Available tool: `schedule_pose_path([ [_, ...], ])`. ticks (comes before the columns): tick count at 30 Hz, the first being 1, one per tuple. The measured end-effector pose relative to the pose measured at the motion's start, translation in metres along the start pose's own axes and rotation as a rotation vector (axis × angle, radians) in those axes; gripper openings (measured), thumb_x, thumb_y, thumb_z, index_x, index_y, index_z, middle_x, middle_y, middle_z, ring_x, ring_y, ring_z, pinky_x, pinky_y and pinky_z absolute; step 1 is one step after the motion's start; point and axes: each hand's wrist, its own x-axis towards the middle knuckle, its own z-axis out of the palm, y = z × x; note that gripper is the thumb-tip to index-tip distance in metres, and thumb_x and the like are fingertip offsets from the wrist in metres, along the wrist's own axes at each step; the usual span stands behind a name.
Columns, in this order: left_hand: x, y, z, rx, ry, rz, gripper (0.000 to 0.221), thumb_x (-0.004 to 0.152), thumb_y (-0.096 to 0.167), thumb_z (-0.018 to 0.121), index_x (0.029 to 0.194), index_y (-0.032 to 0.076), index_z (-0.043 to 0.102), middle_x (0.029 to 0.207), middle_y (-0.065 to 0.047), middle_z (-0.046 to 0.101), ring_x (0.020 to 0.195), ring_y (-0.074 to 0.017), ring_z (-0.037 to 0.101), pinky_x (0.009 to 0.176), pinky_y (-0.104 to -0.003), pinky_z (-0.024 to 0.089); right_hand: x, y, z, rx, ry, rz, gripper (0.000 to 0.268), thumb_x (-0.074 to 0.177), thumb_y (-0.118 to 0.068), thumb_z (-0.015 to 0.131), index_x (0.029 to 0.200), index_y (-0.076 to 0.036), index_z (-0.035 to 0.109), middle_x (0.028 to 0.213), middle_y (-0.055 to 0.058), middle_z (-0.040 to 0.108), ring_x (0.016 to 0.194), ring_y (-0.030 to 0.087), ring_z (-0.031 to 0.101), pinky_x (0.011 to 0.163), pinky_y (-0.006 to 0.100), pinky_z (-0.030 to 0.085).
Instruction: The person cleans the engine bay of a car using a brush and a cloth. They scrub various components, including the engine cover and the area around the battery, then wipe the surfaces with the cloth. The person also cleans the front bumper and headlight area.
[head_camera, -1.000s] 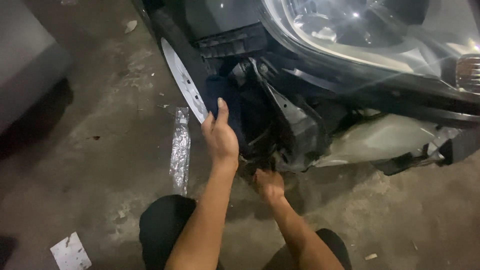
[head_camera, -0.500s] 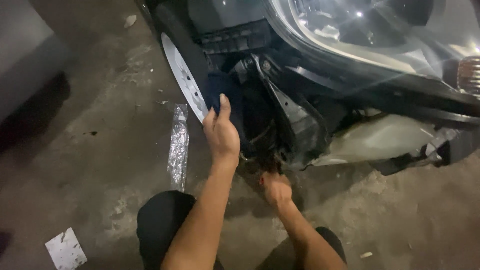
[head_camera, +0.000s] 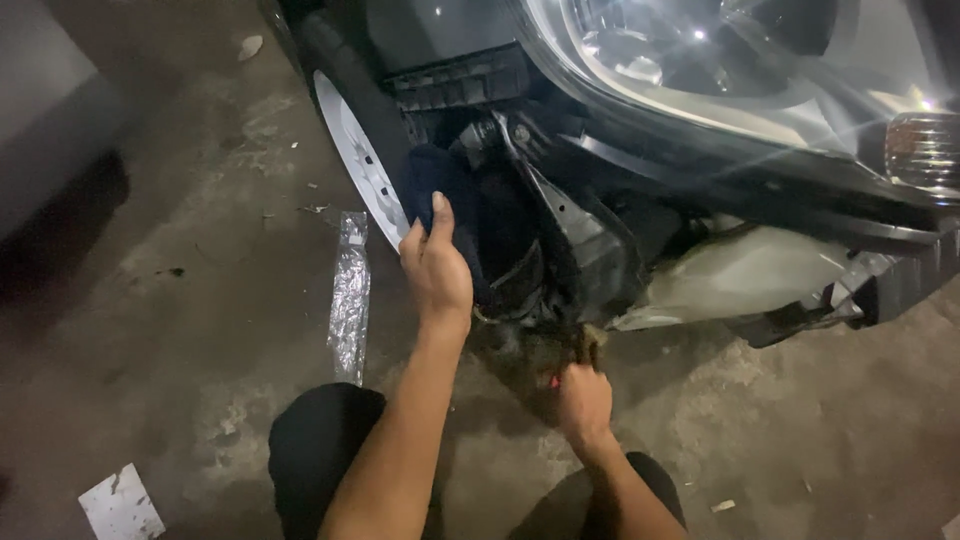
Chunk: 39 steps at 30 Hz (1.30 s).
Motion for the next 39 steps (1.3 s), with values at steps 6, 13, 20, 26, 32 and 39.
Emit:
schedule_pose_path([
  [6,-0.013,0.019,0.012,-0.018,-0.029,-0.021,0.05,0.101,0.048,0.057,0.112,0.003,0.076,0.126,-0.022,0.07,0.116,-0.0325,0.061,0.105,-0.05,0.041,0.009,0.005,-0.001,0.049,-0.194,-0.173,0.015,0.096,-0.01,0.063,0.081,-0.012,0.066,0.067,0.0,0.066,0.06,0.012,0.06,0.06,0.021,0.046],
  [13,-0.008,0.007,0.016,0.028,-0.021,-0.053,0.065,0.101,0.049,0.057,0.134,-0.006,0.063,0.148,-0.031,0.051,0.139,-0.044,0.045,0.117,-0.055,0.031,0.055,-0.034,0.021,-0.011,-0.336,-0.263,0.018,0.093,-0.015,0.061,0.082,-0.014,0.075,0.081,0.004,0.078,0.085,0.022,0.079,0.072,0.036,0.058],
  [20,-0.006,0.027,0.02,0.051,0.004,0.022,0.039,0.102,0.044,0.057,0.092,0.012,0.077,0.099,-0.012,0.078,0.095,-0.019,0.068,0.097,-0.038,0.046,0.035,-0.045,0.047,-0.007,-0.209,-0.213,0.019,0.094,-0.016,0.06,0.085,-0.015,0.077,0.079,0.005,0.076,0.079,0.023,0.078,0.071,0.039,0.06],
  [26,0.002,0.003,0.018,-0.017,-0.011,-0.002,0.044,0.102,0.044,0.058,0.095,0.006,0.079,0.107,-0.016,0.078,0.099,-0.0232,0.069,0.1,-0.04,0.046,0.059,-0.042,0.063,0.138,-0.047,-0.216,0.02,0.091,-0.024,0.061,0.075,-0.017,0.071,0.067,0.004,0.068,0.064,0.022,0.07,0.059,0.035,0.053],
  [32,-0.007,0.029,0.028,-0.046,-0.019,0.051,0.041,0.102,0.039,0.054,0.093,0.005,0.076,0.095,-0.01,0.074,0.088,-0.0205,0.065,0.091,-0.036,0.049,0.02,-0.02,0.072,-0.189,0.122,-0.27,0.033,0.092,-0.016,0.063,0.06,-0.023,0.064,0.054,-0.004,0.062,0.046,0.014,0.058,0.044,0.033,0.047],
  [39,-0.017,0.04,0.024,0.197,-0.013,0.065,0.05,0.098,0.045,0.048,0.108,0.005,0.076,0.119,-0.014,0.072,0.111,-0.0274,0.064,0.104,-0.038,0.041,0.025,0.006,0.09,0.103,-0.001,-0.3,0.046,0.106,-0.041,0.051,0.067,-0.017,0.054,0.063,0.0,0.056,0.051,0.018,0.052,0.045,0.04,0.044],
])
